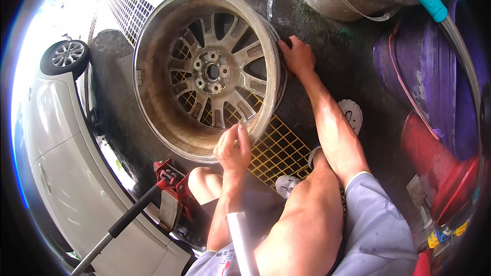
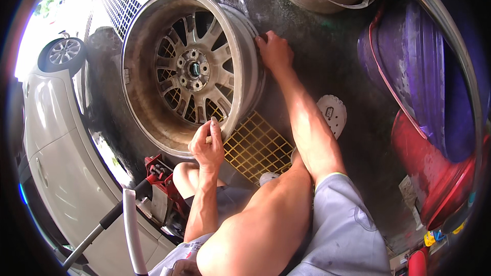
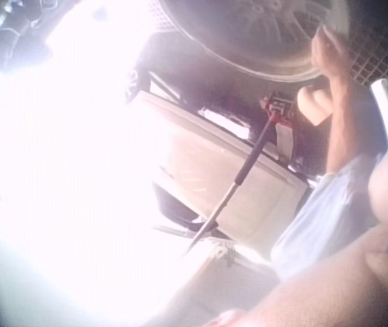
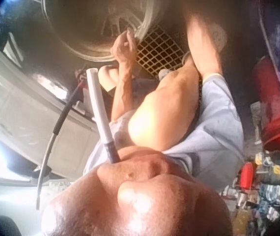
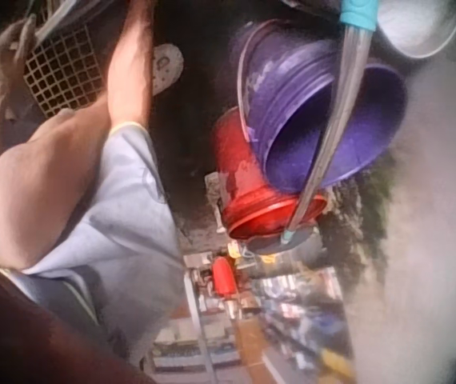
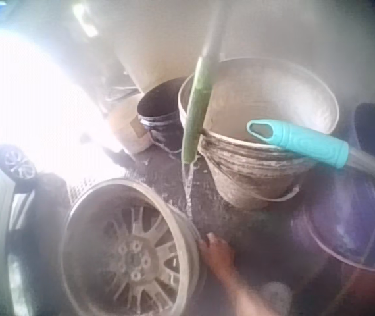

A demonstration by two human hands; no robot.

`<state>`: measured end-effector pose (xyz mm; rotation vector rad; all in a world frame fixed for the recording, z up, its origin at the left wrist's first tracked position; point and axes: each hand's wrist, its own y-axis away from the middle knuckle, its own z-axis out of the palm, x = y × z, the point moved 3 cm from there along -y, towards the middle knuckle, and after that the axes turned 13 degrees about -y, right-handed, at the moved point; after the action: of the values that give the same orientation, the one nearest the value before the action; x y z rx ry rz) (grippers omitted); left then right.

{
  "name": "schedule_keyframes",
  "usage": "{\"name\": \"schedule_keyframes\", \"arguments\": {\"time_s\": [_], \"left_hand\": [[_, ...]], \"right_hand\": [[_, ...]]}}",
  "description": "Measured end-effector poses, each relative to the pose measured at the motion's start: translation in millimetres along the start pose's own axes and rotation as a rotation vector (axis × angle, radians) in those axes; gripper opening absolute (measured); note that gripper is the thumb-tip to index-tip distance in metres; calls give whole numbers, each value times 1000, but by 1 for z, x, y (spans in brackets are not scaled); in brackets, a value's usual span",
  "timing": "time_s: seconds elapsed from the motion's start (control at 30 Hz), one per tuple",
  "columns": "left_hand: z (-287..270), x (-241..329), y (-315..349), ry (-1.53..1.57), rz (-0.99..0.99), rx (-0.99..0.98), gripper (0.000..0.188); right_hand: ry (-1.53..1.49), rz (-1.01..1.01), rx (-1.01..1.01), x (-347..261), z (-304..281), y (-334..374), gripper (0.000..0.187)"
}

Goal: The person scrubs a car wheel rim with a small abrasive pad while rinsing it with a hose. They rotate the rim to clean different sections and occasionally pause to fold the pad.

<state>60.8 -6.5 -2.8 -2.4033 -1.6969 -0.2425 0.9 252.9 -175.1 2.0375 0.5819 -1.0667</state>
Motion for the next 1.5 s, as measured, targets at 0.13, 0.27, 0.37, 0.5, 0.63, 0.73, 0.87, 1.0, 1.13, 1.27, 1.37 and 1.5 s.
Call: {"name": "schedule_keyframes", "arguments": {"time_s": [0.13, 0.27, 0.37, 0.5, 0.63, 0.73, 0.87, 1.0, 1.13, 1.27, 1.37, 1.5], "left_hand": [[6, -2, 1, -23, 30, 23, 10], [4, -3, 0, -8, 30, 39, 8], [3, -4, 0, -8, 22, 38, 8], [2, -3, 0, 1, 26, 56, 8], [3, -1, -1, 20, 51, 82, 7], [3, 0, -2, 14, 48, 83, 7], [4, -2, -3, 5, 66, 89, 7], [1, -3, -3, -5, 63, 98, 6], [4, -1, -3, -3, 91, 110, 6], [3, 0, -2, -37, 97, 113, 5], [4, 6, -3, -17, 95, 86, 6], [1, -5, 0, -39, 71, 52, 6]], "right_hand": [[-69, 31, 55, 11, 3, -10, 37], [-99, -26, 118, 5, 7, -4, 32], [33, -90, 181, -5, 9, 6, 28], [-6, -126, 203, -1, 14, 13, 27], [-45, -152, 266, 9, 17, 0, 31], [8, -112, 205, 15, 18, -9, 35], [-93, -165, 262, 13, 18, -7, 34], [-42, -61, 165, 11, 20, -6, 31], [32, -180, 233, 17, 28, -1, 22], [35, -276, 210, 5, 29, -12, 17], [32, -302, 192, -11, 20, -44, 20], [49, -112, 83, -11, 26, -32, 28]]}}
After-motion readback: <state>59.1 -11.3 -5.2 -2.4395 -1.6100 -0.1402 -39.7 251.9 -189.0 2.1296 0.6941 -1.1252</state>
